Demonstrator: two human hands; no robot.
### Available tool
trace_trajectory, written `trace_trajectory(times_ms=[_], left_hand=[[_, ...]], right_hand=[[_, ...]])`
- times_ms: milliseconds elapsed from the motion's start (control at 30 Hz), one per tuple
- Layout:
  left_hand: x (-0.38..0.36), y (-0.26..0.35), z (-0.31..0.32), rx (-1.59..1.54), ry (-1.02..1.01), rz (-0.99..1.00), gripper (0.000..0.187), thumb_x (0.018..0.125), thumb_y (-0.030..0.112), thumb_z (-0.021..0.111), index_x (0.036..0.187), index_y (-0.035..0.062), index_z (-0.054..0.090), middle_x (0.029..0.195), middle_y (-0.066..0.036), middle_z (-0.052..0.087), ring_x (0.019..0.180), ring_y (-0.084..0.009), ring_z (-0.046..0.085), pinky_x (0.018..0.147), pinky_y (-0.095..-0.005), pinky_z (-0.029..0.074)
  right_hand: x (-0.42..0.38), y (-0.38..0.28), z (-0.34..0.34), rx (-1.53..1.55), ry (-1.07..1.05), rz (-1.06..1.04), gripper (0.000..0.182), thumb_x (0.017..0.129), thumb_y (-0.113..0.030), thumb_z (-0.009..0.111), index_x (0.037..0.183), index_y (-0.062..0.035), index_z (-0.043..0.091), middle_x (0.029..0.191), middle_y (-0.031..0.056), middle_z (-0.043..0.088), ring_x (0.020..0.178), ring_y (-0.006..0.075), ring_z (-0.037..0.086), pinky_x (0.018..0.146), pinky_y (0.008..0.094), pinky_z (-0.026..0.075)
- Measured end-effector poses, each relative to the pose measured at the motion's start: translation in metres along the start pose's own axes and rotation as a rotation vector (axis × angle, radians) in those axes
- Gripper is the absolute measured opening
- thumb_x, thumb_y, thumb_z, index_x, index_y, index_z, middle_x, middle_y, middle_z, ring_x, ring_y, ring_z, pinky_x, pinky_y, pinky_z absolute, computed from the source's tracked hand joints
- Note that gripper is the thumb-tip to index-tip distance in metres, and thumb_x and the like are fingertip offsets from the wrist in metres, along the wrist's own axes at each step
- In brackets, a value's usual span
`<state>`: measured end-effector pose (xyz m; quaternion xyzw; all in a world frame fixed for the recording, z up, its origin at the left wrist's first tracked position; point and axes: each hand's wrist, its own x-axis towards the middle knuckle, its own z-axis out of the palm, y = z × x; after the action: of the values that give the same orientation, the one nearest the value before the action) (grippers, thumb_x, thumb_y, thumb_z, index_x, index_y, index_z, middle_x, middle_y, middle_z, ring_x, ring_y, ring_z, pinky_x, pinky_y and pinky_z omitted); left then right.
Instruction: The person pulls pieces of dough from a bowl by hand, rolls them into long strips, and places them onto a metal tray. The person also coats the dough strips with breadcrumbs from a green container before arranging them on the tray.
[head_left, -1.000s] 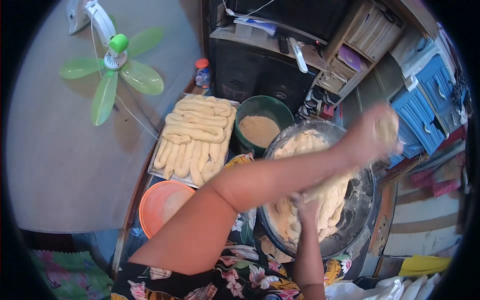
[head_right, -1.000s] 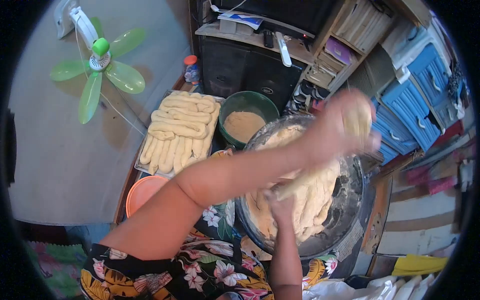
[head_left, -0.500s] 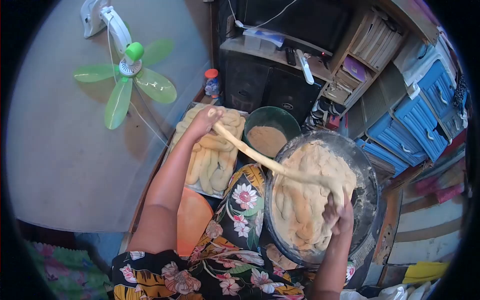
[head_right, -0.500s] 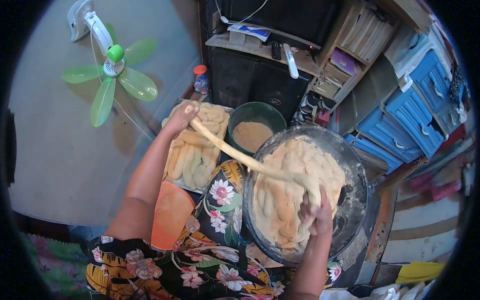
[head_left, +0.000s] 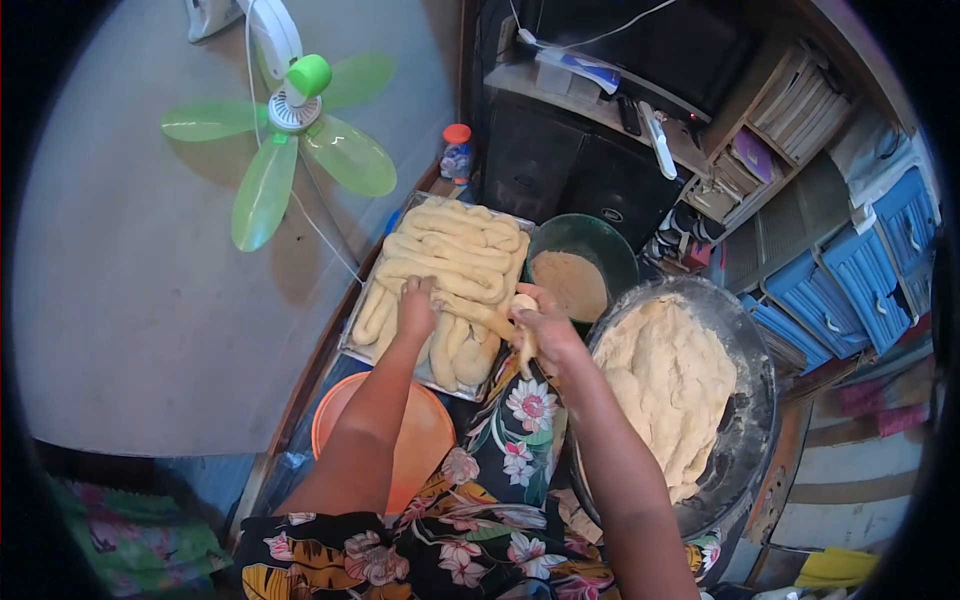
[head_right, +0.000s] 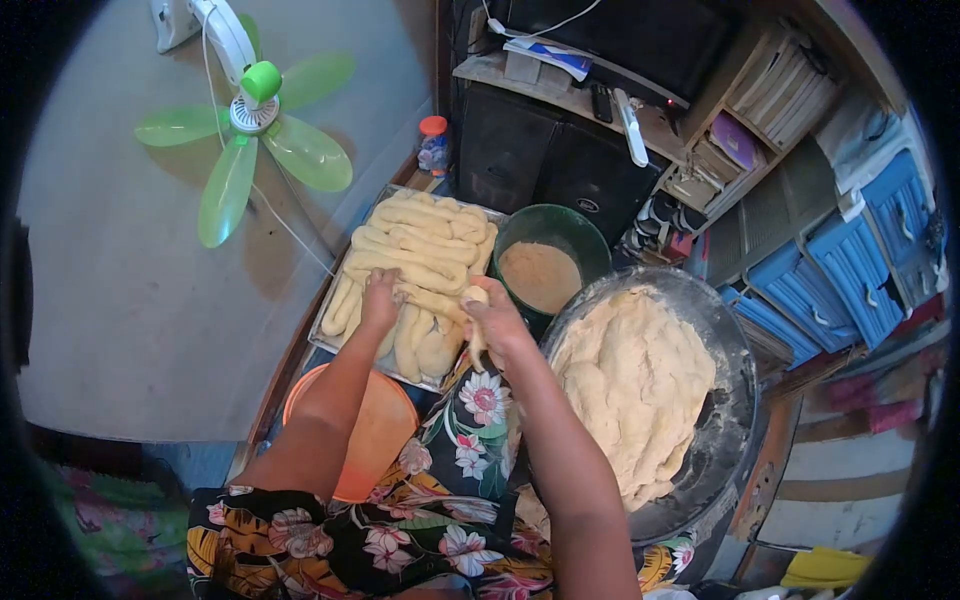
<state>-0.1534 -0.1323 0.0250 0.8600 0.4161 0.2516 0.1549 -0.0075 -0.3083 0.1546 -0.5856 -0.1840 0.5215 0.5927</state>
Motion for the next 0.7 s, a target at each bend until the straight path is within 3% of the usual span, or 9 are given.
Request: trace_trajectory(times_ms=[133, 200, 267, 300, 333, 400, 533, 600, 700], left_hand=[[-0.002, -0.005, -0.004, -0.464, 0.104, -0.209, 0.042, 0.076, 0.019, 0.069, 0.113, 0.0076, 0.054, 0.103, -0.011, 0.055, 0.093, -0.026, 0.054, 0.079, -0.039, 0.045], [-0.008, -0.012, -0.023, -0.75, -0.243, -0.388, 0.041, 0.077, 0.017, 0.069, 0.114, 0.0082, 0.054, 0.107, -0.01, 0.056, 0.096, -0.0235, 0.054, 0.079, -0.0357, 0.045], [-0.017, -0.02, -0.046, -1.031, -0.593, -0.575, 0.041, 0.078, 0.015, 0.068, 0.115, 0.0088, 0.053, 0.11, -0.008, 0.056, 0.099, -0.0211, 0.054, 0.079, -0.0325, 0.046], [-0.018, -0.027, -0.052, -1.169, -0.771, -0.665, 0.04, 0.078, 0.014, 0.067, 0.116, 0.0091, 0.053, 0.112, -0.008, 0.056, 0.1, -0.0199, 0.054, 0.079, -0.0309, 0.046], [-0.015, -0.037, -0.056, -1.168, -0.768, -0.673, 0.04, 0.078, 0.014, 0.067, 0.116, 0.0091, 0.053, 0.112, -0.008, 0.056, 0.1, -0.0199, 0.054, 0.079, -0.0309, 0.046], [-0.004, -0.06, -0.06, -0.816, -0.526, -0.469, 0.041, 0.074, 0.009, 0.07, 0.113, 0.0073, 0.056, 0.11, -0.008, 0.056, 0.099, -0.0189, 0.054, 0.08, -0.0265, 0.045], [0.012, -0.091, -0.053, -0.696, -0.295, -0.237, 0.043, 0.07, 0.005, 0.072, 0.11, 0.0058, 0.058, 0.107, -0.009, 0.057, 0.098, -0.0226, 0.055, 0.083, -0.0294, 0.044], [0.011, -0.096, -0.048, -0.141, -0.195, 0.017, 0.042, 0.068, 0.004, 0.072, 0.108, 0.0056, 0.059, 0.105, -0.013, 0.057, 0.099, -0.0287, 0.054, 0.089, -0.0338, 0.042], [-0.002, -0.096, -0.042, -0.207, -0.189, 0.05, 0.04, 0.067, 0.003, 0.07, 0.105, 0.0074, 0.06, 0.105, -0.015, 0.057, 0.103, -0.0331, 0.051, 0.094, -0.0368, 0.038]], right_hand=[[0.017, 0.02, 0.034, 0.092, -0.201, 0.024, 0.054, 0.084, -0.008, 0.056, 0.132, -0.0083, 0.032, 0.103, 0.0128, 0.054, 0.077, 0.0166, 0.057, 0.065, 0.028, 0.049], [0.039, 0.04, 0.032, 0.05, -0.387, 0.04, 0.059, 0.083, -0.009, 0.058, 0.134, -0.0104, 0.029, 0.106, 0.0132, 0.054, 0.084, 0.0171, 0.057, 0.071, 0.0299, 0.049], [0.067, 0.065, 0.02, -0.473, -0.219, -0.061, 0.067, 0.078, -0.014, 0.064, 0.136, -0.0126, 0.03, 0.12, 0.0146, 0.048, 0.095, 0.0179, 0.055, 0.08, 0.0319, 0.047], [0.075, 0.06, 0.018, -0.839, -0.053, 0.128, 0.071, 0.072, -0.018, 0.068, 0.134, -0.0156, 0.033, 0.128, 0.0142, 0.043, 0.104, 0.0227, 0.052, 0.087, 0.0332, 0.044], [0.077, 0.055, 0.02, -0.839, -0.059, 0.132, 0.071, 0.072, -0.018, 0.068, 0.134, -0.0156, 0.033, 0.128, 0.0142, 0.043, 0.104, 0.0227, 0.052, 0.087, 0.0332, 0.044], [0.072, 0.053, 0.022, -1.423, 0.116, 0.082, 0.073, 0.068, -0.021, 0.071, 0.132, -0.0175, 0.037, 0.127, 0.0139, 0.044, 0.113, 0.0263, 0.048, 0.087, 0.0365, 0.044], [0.068, 0.053, 0.031, -1.307, 0.084, 0.231, 0.068, 0.066, -0.019, 0.071, 0.128, -0.0192, 0.042, 0.127, 0.0117, 0.044, 0.117, 0.029, 0.044, 0.092, 0.0418, 0.04], [0.061, 0.049, 0.041, -1.516, -0.1, 0.104, 0.06, 0.069, -0.021, 0.068, 0.126, -0.0194, 0.046, 0.127, 0.0101, 0.043, 0.123, 0.0279, 0.036, 0.097, 0.0473, 0.033], [0.068, 0.075, 0.039, -1.75, -0.243, -0.167, 0.055, 0.074, -0.025, 0.063, 0.126, -0.0206, 0.046, 0.13, 0.0084, 0.04, 0.127, 0.0269, 0.031, 0.1, 0.0489, 0.028]])
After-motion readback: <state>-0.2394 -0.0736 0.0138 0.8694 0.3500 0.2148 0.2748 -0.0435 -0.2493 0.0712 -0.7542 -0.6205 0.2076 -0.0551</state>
